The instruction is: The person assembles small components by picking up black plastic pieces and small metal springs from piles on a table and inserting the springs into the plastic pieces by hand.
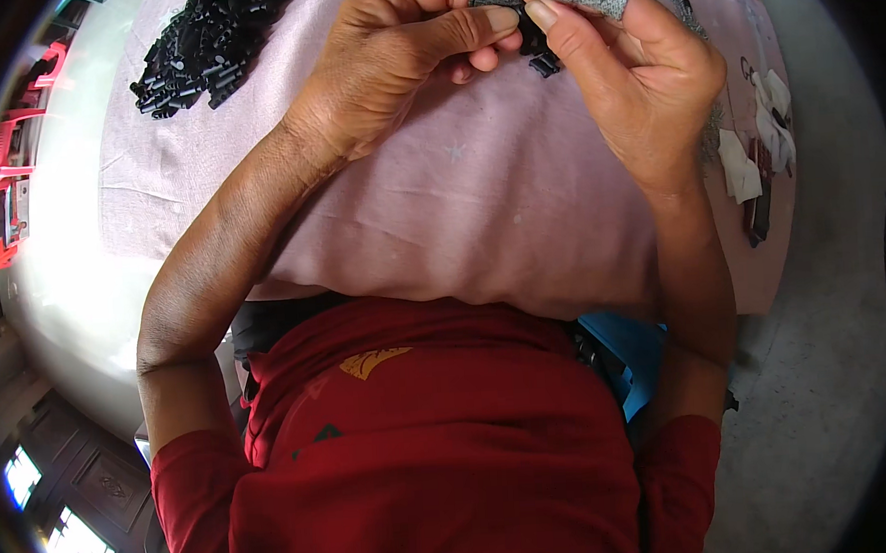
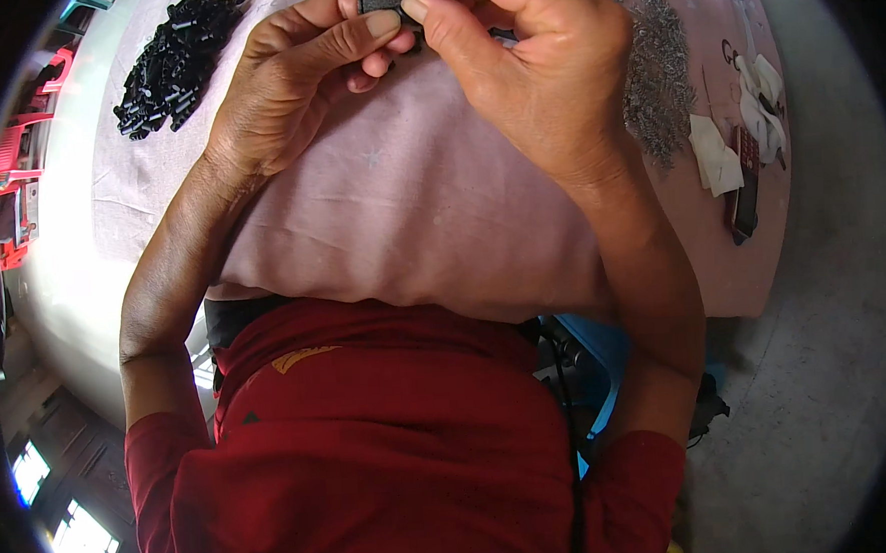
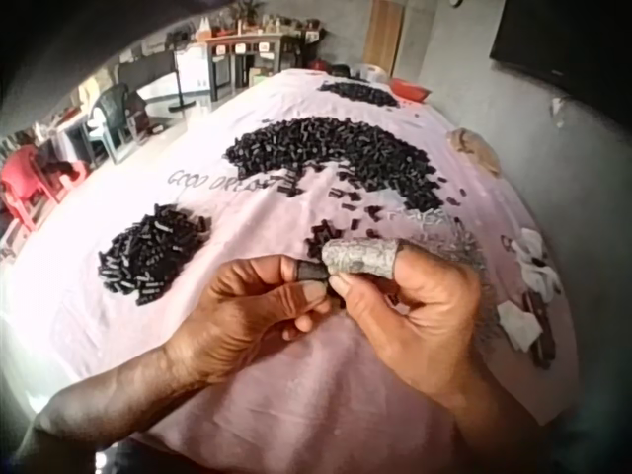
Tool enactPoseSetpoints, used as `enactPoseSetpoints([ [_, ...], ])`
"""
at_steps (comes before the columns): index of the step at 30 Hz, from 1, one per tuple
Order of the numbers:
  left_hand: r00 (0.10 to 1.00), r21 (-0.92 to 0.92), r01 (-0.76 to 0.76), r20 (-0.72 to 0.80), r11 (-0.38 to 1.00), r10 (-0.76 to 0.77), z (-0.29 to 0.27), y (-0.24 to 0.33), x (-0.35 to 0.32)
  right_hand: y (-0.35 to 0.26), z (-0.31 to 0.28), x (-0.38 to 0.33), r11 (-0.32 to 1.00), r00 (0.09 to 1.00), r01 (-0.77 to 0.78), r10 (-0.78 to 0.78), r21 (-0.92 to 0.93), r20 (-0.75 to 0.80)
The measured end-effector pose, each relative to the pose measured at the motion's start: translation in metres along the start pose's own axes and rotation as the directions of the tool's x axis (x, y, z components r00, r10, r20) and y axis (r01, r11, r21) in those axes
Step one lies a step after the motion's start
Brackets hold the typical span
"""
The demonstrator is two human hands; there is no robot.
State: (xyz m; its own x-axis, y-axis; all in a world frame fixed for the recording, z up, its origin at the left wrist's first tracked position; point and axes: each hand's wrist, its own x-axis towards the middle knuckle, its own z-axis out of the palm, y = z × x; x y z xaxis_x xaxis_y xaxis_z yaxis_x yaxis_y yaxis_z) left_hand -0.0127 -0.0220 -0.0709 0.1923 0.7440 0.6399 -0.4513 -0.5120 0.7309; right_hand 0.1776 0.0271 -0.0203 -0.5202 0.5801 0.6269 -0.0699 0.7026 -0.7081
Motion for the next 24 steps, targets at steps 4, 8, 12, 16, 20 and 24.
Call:
enactPoseSetpoints([
  [4, 0.740, -0.284, 0.494, -0.359, 0.822, -0.568, 0.023, 0.028, 0.000, 0.014, -0.021, -0.005, 0.996, 0.994, -0.061, 0.066, -0.058, 0.083],
  [8, 0.725, -0.343, 0.510, -0.322, 0.789, -0.609, 0.021, 0.025, 0.002, 0.052, 0.018, 0.015, 0.443, 0.927, 0.331, -0.316, 0.833, -0.200],
  [12, 0.709, -0.394, 0.510, -0.312, 0.765, -0.633, 0.019, 0.029, 0.000, 0.011, -0.014, 0.000, 0.994, 0.998, -0.030, 0.024, 0.109, 0.062],
  [16, 0.691, -0.420, 0.523, -0.299, 0.741, -0.658, 0.021, 0.031, 0.002, 0.008, -0.017, -0.001, 0.996, 0.997, -0.033, 0.027, 0.085, 0.069],
  [20, 0.684, -0.442, 0.531, -0.279, 0.722, -0.674, 0.017, 0.027, 0.001, 0.053, 0.022, 0.018, 0.331, 0.909, 0.343, -0.353, 0.879, -0.222],
  [24, 0.681, -0.436, 0.530, -0.293, 0.727, -0.672, 0.017, 0.027, 0.000, 0.045, 0.014, 0.012, 0.341, 0.901, 0.368, -0.362, 0.865, -0.240],
])
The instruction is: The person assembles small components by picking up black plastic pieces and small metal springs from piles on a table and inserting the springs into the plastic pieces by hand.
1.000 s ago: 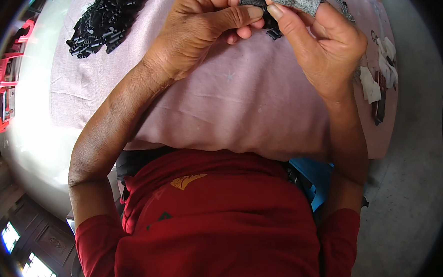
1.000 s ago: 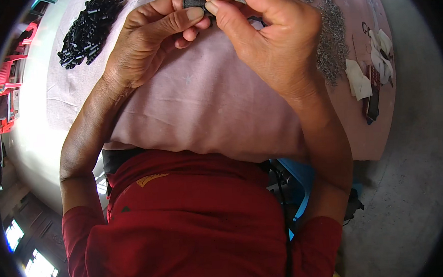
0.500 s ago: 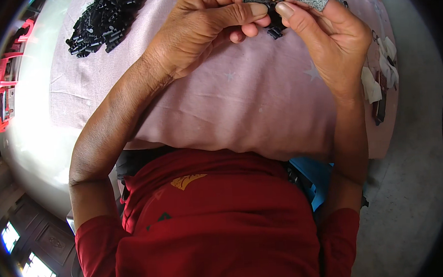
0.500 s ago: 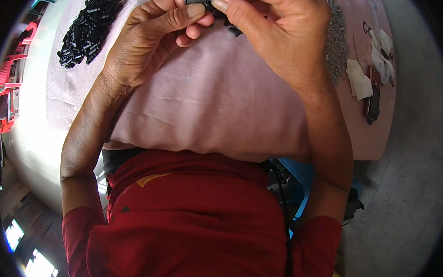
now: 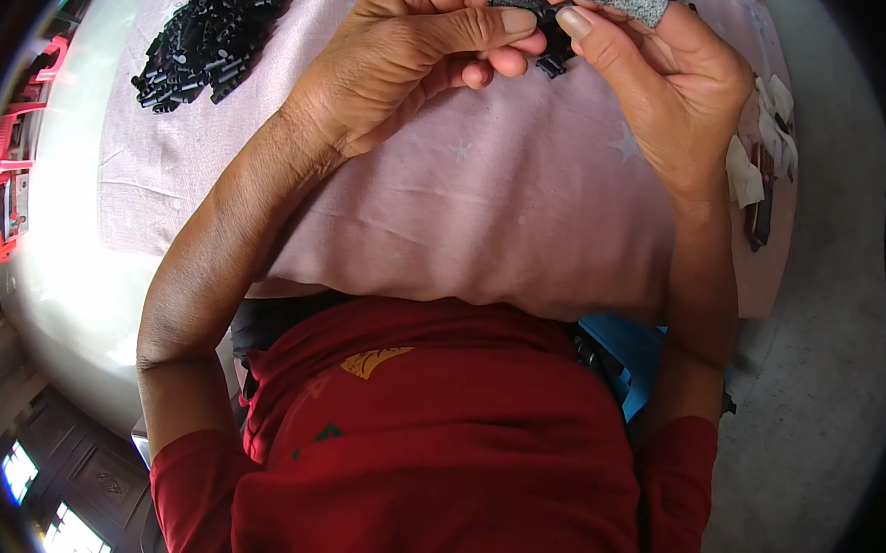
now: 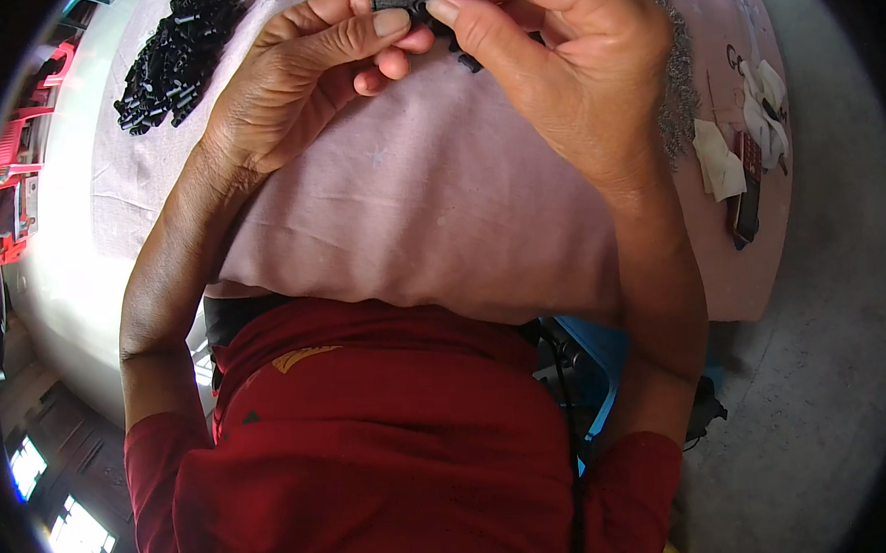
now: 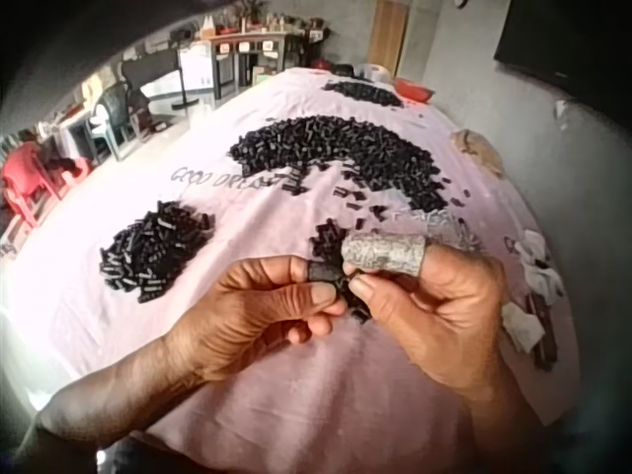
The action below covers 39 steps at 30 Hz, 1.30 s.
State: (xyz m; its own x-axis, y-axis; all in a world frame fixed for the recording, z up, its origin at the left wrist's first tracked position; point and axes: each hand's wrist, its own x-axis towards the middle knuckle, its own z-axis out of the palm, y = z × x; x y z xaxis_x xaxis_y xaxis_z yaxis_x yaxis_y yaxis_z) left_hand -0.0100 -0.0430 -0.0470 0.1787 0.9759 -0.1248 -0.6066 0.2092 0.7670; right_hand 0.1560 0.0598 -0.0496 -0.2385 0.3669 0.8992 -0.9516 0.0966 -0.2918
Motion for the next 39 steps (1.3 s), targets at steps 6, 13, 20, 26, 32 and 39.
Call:
enactPoseSetpoints([
  [6, 0.999, 0.039, -0.040, -0.007, 0.998, 0.040, 0.000, -0.001, -0.001, -0.044, 0.018, 0.007, 0.398, 0.878, -0.385, 0.435, -0.833, -0.198],
  [13, 0.998, 0.108, -0.036, -0.049, 0.993, 0.041, 0.000, -0.001, -0.003, -0.043, 0.015, 0.004, 0.432, 0.854, -0.448, 0.465, -0.783, -0.232],
  [20, 0.998, 0.067, -0.025, -0.047, 0.997, 0.028, -0.001, -0.003, -0.002, -0.040, 0.020, 0.000, 0.340, 0.865, -0.385, 0.459, -0.858, -0.206],
  [26, 0.999, 0.020, -0.007, -0.036, 1.000, 0.008, 0.000, 0.001, 0.000, -0.041, 0.023, 0.010, 0.359, 0.868, -0.402, 0.443, -0.842, -0.226],
  [32, 0.999, -0.043, 0.047, -0.015, 0.998, -0.047, -0.001, 0.003, 0.003, 0.011, -0.015, -0.008, 0.979, 1.000, 0.002, -0.007, -0.203, -0.024],
  [39, 0.994, -0.079, 0.105, 0.011, 0.991, -0.104, 0.001, 0.005, 0.002, -0.048, 0.046, 0.027, 0.262, 0.865, -0.388, 0.435, -0.884, -0.251],
])
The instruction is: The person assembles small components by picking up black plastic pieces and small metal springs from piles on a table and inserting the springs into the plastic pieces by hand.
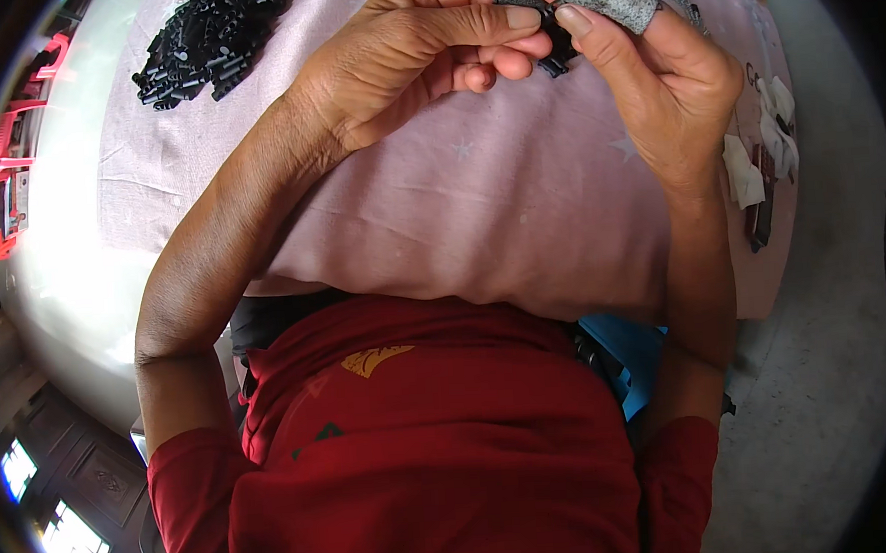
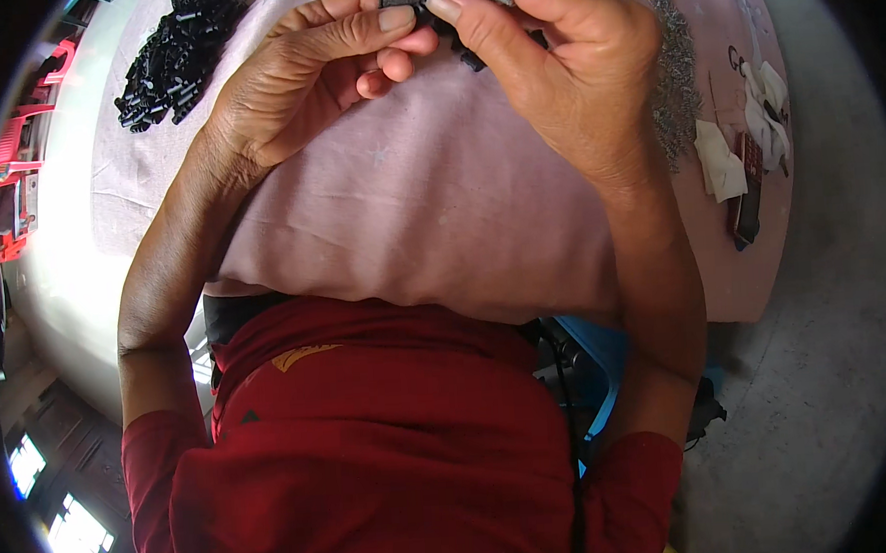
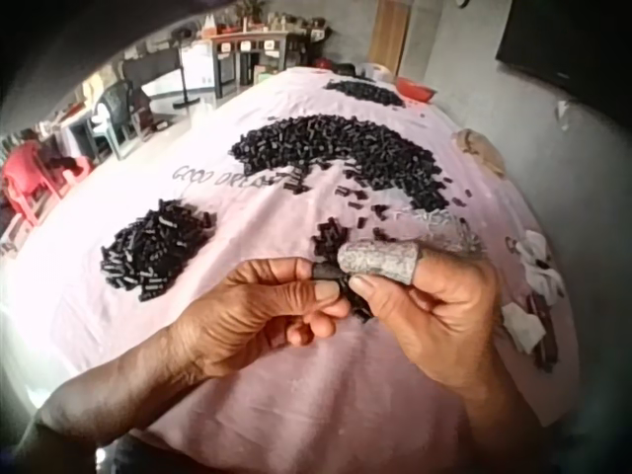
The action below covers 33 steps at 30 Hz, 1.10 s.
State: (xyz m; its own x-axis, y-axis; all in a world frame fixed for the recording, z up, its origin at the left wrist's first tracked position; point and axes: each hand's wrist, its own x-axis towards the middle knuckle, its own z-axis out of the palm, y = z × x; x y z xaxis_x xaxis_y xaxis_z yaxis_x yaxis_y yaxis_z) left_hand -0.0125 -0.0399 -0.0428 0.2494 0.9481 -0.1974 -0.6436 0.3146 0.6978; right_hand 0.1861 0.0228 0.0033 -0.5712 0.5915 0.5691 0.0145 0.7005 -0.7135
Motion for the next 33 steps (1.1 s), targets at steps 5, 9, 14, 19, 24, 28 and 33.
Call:
enactPoseSetpoints([
  [5, 0.999, -0.058, 0.036, 0.023, 0.998, -0.035, 0.001, 0.004, -0.002, 0.021, -0.002, -0.006, 0.999, 1.000, -0.015, 0.015, 0.048, 0.004],
  [9, 0.996, -0.093, 0.025, 0.092, 0.995, -0.016, -0.003, 0.001, -0.001, 0.014, 0.002, -0.004, 0.957, 0.988, 0.142, -0.124, -0.254, 0.087],
  [14, 0.999, -0.087, 0.045, 0.022, 0.995, -0.043, 0.001, 0.000, 0.002, -0.003, 0.008, 0.006, 0.895, 0.957, 0.287, -0.283, -0.342, 0.064],
  [19, 0.824, 0.235, -0.467, 0.466, 0.852, 0.323, -0.011, -0.004, 0.013, -0.017, 0.011, 0.004, 0.907, 0.991, 0.128, -0.130, -0.400, 0.022],
  [24, 0.998, -0.157, 0.064, 0.012, 0.986, -0.063, 0.001, -0.001, 0.001, -0.012, 0.012, 0.001, 0.934, 0.991, 0.116, -0.133, -0.338, -0.027],
  [28, 0.997, 0.031, -0.072, 0.035, 0.997, 0.071, 0.000, -0.004, -0.003, -0.012, 0.012, 0.002, 0.926, 0.986, 0.154, -0.168, -0.344, -0.011],
  [33, 0.992, 0.136, -0.105, 0.081, 0.985, 0.095, 0.003, -0.005, -0.002, -0.011, 0.015, -0.001, 0.944, 0.990, 0.128, -0.141, -0.305, -0.021],
])
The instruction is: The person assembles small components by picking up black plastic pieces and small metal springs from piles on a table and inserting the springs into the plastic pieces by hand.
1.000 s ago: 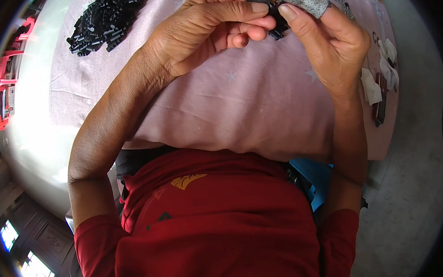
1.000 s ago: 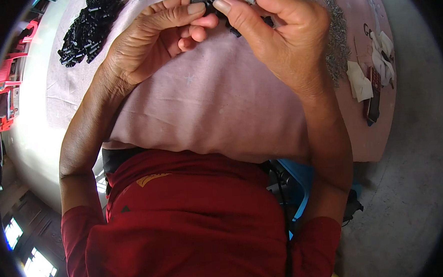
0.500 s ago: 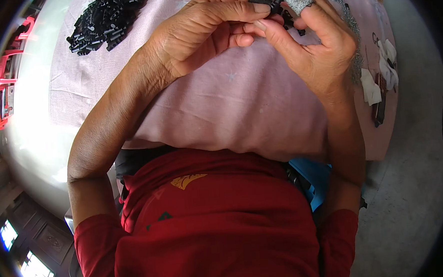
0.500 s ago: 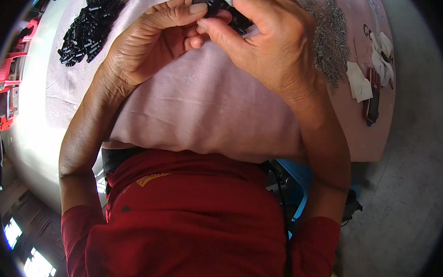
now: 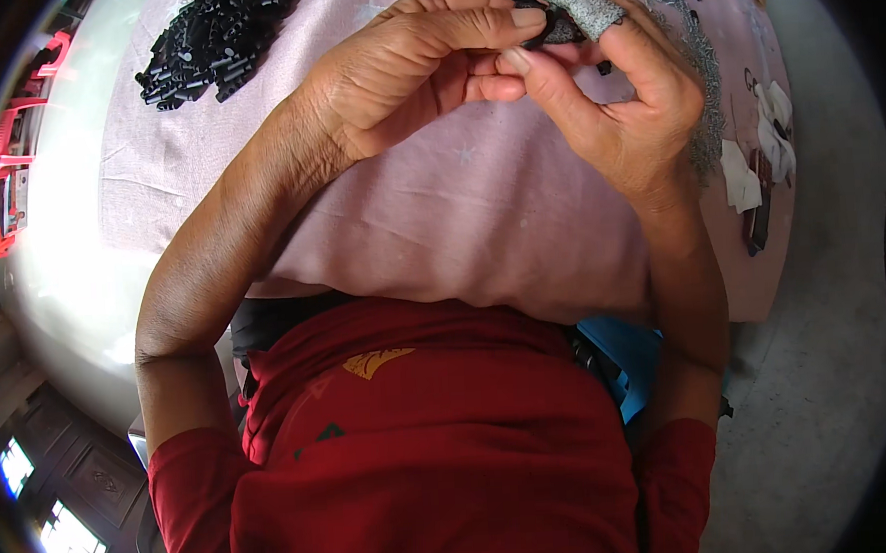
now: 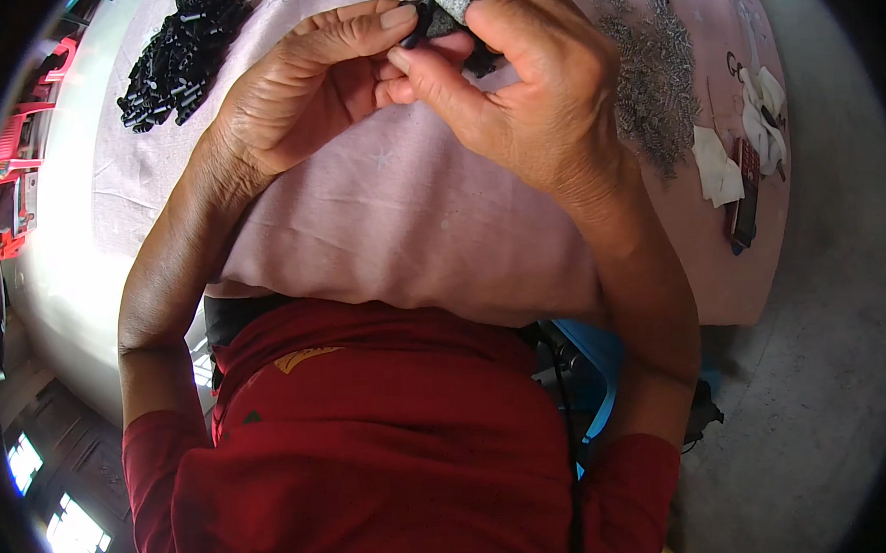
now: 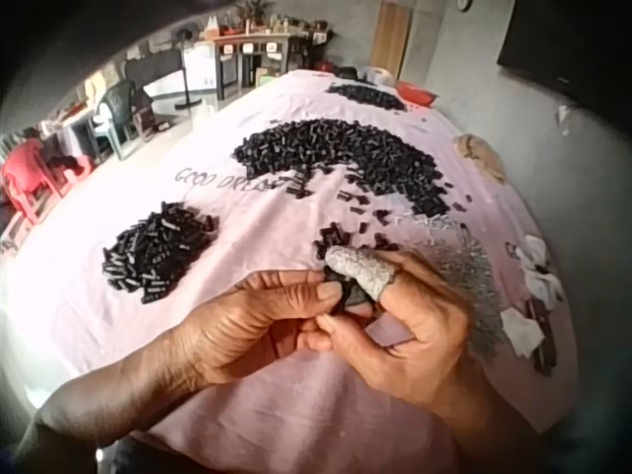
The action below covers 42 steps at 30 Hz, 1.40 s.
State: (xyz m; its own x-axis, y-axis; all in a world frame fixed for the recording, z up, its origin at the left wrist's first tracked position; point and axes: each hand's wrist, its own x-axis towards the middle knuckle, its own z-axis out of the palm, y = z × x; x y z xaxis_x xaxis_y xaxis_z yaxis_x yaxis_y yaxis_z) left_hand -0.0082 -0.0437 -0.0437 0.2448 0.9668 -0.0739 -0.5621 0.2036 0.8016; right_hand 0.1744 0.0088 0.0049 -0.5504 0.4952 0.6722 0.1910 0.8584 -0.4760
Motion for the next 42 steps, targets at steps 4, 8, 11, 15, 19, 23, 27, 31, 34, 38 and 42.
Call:
enactPoseSetpoints([
  [4, 1.000, -0.006, -0.020, 0.015, 1.000, 0.021, 0.001, -0.002, 0.000, -0.002, 0.000, 0.004, 0.999, 0.999, 0.010, -0.008, -0.044, 0.041],
  [8, 1.000, -0.039, -0.009, -0.004, 0.999, 0.009, -0.005, -0.006, 0.001, 0.000, 0.001, 0.002, 0.998, 0.999, -0.013, 0.016, -0.057, 0.043],
  [11, 1.000, -0.106, -0.013, 0.022, 0.994, 0.016, -0.005, -0.005, 0.000, 0.001, 0.001, 0.001, 0.998, 1.000, -0.008, 0.007, -0.056, -0.007],
  [15, 0.998, -0.097, -0.037, 0.056, 0.995, 0.042, -0.008, -0.006, 0.001, 0.013, -0.001, 0.000, 0.986, 0.995, 0.102, -0.104, -0.132, -0.005],
  [19, 0.999, -0.072, -0.027, -0.025, 0.997, 0.025, -0.001, -0.007, 0.001, -0.002, -0.005, 0.005, 0.985, 0.997, 0.070, -0.066, -0.158, 0.026],
  [23, 0.999, -0.074, -0.029, -0.037, 0.997, 0.026, 0.001, -0.006, 0.001, -0.002, -0.004, 0.007, 0.993, 0.999, 0.051, -0.050, -0.103, 0.018],
  [27, 0.996, -0.132, -0.052, 0.066, 0.990, 0.061, -0.008, -0.010, 0.001, 0.000, -0.004, 0.006, 0.983, 0.993, 0.110, -0.104, -0.150, 0.052],
  [31, 0.998, -0.134, -0.047, 0.040, 0.990, 0.053, -0.007, -0.011, 0.000, 0.006, -0.002, 0.003, 0.962, 0.980, 0.196, -0.189, -0.190, 0.057],
  [34, 0.998, -0.153, -0.044, 0.044, 0.987, 0.051, -0.007, -0.011, 0.000, 0.033, 0.007, -0.004, 0.917, 0.936, 0.353, -0.349, -0.186, 0.051],
  [38, 0.998, -0.183, -0.030, 0.047, 0.983, 0.039, -0.006, -0.009, 0.000, 0.035, 0.007, -0.004, 0.916, 0.935, 0.354, -0.353, -0.188, 0.043],
  [42, 0.998, -0.206, -0.037, 0.048, 0.978, 0.048, 0.001, -0.007, -0.002, 0.033, 0.004, -0.003, 0.911, 0.930, 0.365, -0.367, -0.192, 0.026],
])
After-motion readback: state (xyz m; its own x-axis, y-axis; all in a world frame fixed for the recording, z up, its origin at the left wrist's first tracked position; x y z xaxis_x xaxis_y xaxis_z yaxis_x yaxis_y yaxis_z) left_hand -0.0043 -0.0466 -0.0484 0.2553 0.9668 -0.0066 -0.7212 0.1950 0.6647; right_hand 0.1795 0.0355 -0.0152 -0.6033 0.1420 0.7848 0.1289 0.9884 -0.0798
